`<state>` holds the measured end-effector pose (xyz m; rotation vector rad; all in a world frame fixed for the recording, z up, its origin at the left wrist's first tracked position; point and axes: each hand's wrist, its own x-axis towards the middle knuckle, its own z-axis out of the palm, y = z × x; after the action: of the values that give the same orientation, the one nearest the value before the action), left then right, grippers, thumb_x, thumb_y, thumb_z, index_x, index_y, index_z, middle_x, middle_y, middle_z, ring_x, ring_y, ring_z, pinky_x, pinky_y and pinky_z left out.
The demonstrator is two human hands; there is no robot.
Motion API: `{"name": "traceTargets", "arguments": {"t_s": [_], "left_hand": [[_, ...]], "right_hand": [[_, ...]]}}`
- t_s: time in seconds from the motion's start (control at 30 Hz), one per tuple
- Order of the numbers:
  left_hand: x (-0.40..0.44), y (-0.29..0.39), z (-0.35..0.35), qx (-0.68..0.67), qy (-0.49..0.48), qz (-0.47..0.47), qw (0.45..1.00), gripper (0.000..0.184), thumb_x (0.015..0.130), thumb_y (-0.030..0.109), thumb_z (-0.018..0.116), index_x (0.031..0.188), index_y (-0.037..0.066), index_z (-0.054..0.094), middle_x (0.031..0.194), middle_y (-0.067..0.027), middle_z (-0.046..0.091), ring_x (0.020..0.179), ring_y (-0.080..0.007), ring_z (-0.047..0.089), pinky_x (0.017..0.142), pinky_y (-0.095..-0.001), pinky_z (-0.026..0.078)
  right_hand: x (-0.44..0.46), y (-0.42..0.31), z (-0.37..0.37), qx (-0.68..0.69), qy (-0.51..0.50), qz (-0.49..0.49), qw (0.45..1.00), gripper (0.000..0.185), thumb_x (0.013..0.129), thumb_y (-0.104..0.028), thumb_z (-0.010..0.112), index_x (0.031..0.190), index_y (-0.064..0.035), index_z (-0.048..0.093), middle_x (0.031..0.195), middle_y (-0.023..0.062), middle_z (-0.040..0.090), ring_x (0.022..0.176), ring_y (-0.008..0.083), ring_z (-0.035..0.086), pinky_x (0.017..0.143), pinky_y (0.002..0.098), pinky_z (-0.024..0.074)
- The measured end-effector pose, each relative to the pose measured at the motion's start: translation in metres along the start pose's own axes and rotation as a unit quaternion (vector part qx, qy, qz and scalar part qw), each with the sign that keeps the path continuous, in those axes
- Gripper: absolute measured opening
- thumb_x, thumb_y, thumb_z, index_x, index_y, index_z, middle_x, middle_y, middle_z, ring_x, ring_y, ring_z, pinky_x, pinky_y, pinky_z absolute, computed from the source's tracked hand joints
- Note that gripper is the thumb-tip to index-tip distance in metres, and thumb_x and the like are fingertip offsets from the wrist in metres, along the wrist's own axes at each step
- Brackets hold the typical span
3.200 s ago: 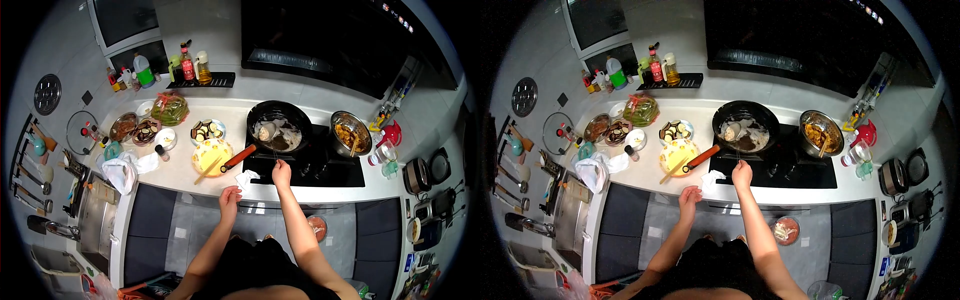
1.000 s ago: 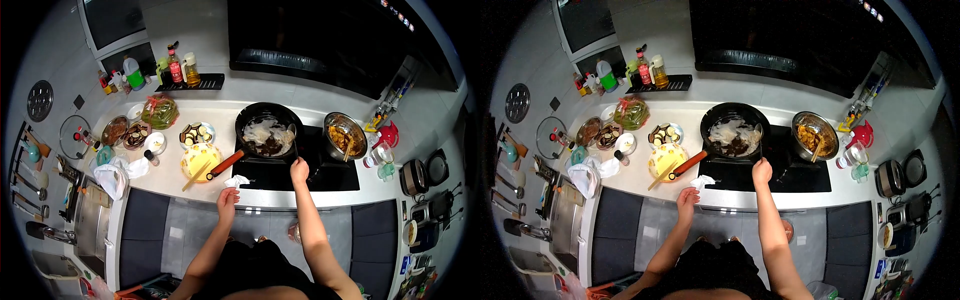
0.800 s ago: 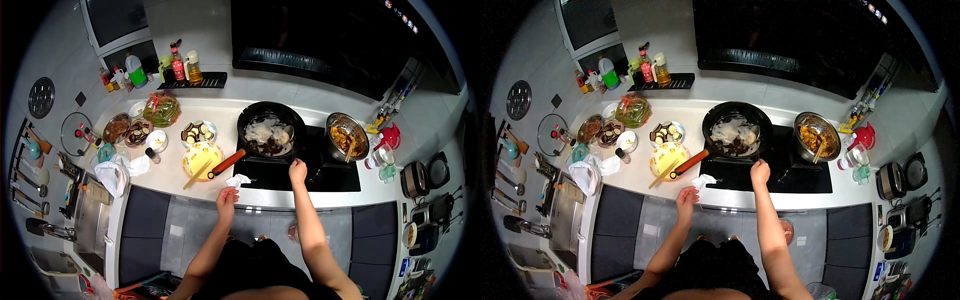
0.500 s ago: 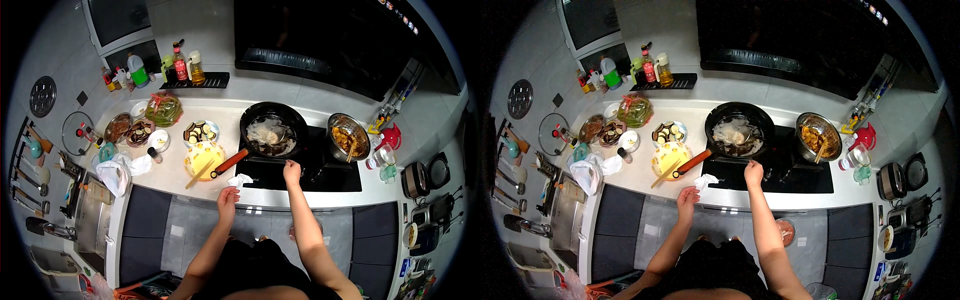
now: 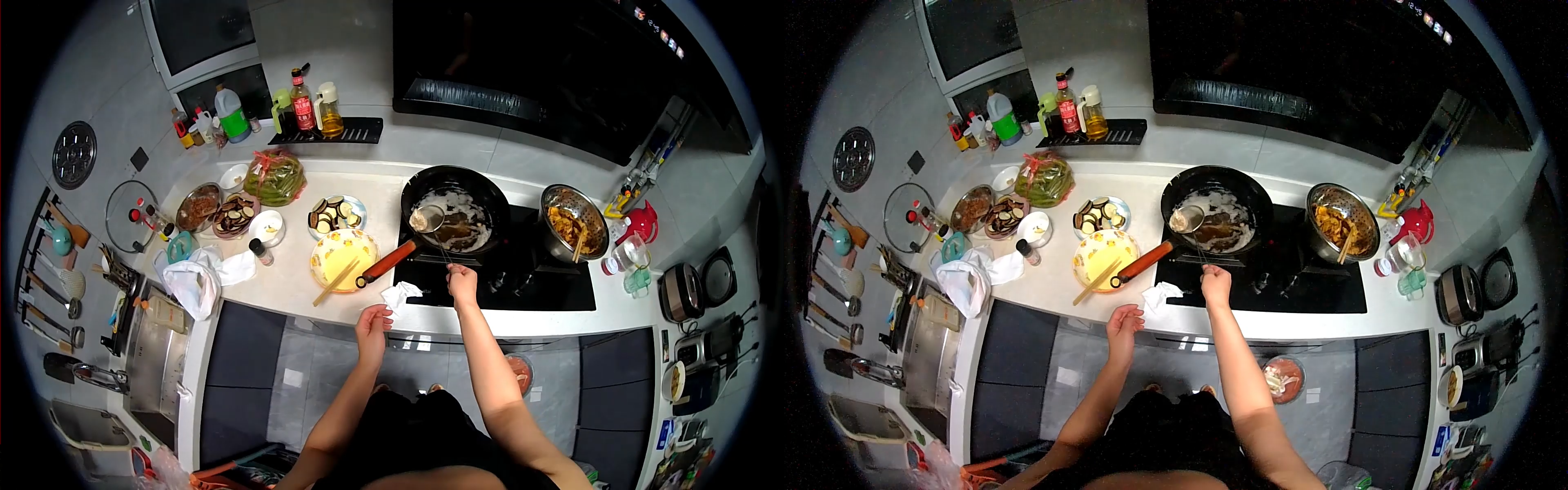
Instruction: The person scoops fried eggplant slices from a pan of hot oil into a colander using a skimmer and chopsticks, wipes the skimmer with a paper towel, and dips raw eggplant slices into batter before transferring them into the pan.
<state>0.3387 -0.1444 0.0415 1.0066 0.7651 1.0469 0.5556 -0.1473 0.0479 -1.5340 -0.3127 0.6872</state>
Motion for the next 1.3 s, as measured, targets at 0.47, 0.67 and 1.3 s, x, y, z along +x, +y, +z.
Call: {"name": "traceTargets", "arguments": {"t_s": [0.47, 0.67, 1.3], "left_hand": [[0.004, -0.001, 0.000, 0.006, -0.014, -0.001, 1.000, 0.017, 0.087, 0.004, 0.039, 0.097, 0.002, 0.053, 0.083, -0.0041, 0.057, 0.068, -0.0075, 0.051, 0.060, -0.0183, 0.041], [0.007, -0.002, 0.003, 0.004, -0.017, -0.011, 1.000, 0.016, 0.088, 0.005, 0.040, 0.096, 0.002, 0.052, 0.083, -0.0042, 0.057, 0.069, -0.0078, 0.051, 0.061, -0.0184, 0.041], [0.010, 0.008, -0.031, 0.016, 0.058, 0.019, 0.998, 0.016, 0.086, 0.006, 0.042, 0.097, 0.002, 0.052, 0.085, -0.0060, 0.058, 0.068, -0.0097, 0.052, 0.061, -0.0205, 0.044]], "right_hand": [[-0.020, -0.030, -0.017, 0.177, 0.016, 0.061, 0.982, 0.016, 0.086, -0.015, 0.043, 0.081, -0.0035, 0.053, 0.049, -0.0021, 0.042, 0.033, 0.0059, 0.029, 0.031, 0.0205, 0.0198], [0.028, 0.005, -0.029, -0.114, 0.126, -0.113, 0.979, 0.027, 0.083, -0.019, 0.044, 0.076, 0.0023, 0.058, 0.063, 0.0129, 0.057, 0.055, 0.0230, 0.054, 0.053, 0.0315, 0.0415], [0.052, -0.038, 0.059, -0.345, 0.105, -0.145, 0.921, 0.023, 0.074, -0.012, 0.046, 0.078, 0.0050, 0.060, 0.076, 0.0267, 0.057, 0.078, 0.0408, 0.055, 0.070, 0.0438, 0.0438]]}}
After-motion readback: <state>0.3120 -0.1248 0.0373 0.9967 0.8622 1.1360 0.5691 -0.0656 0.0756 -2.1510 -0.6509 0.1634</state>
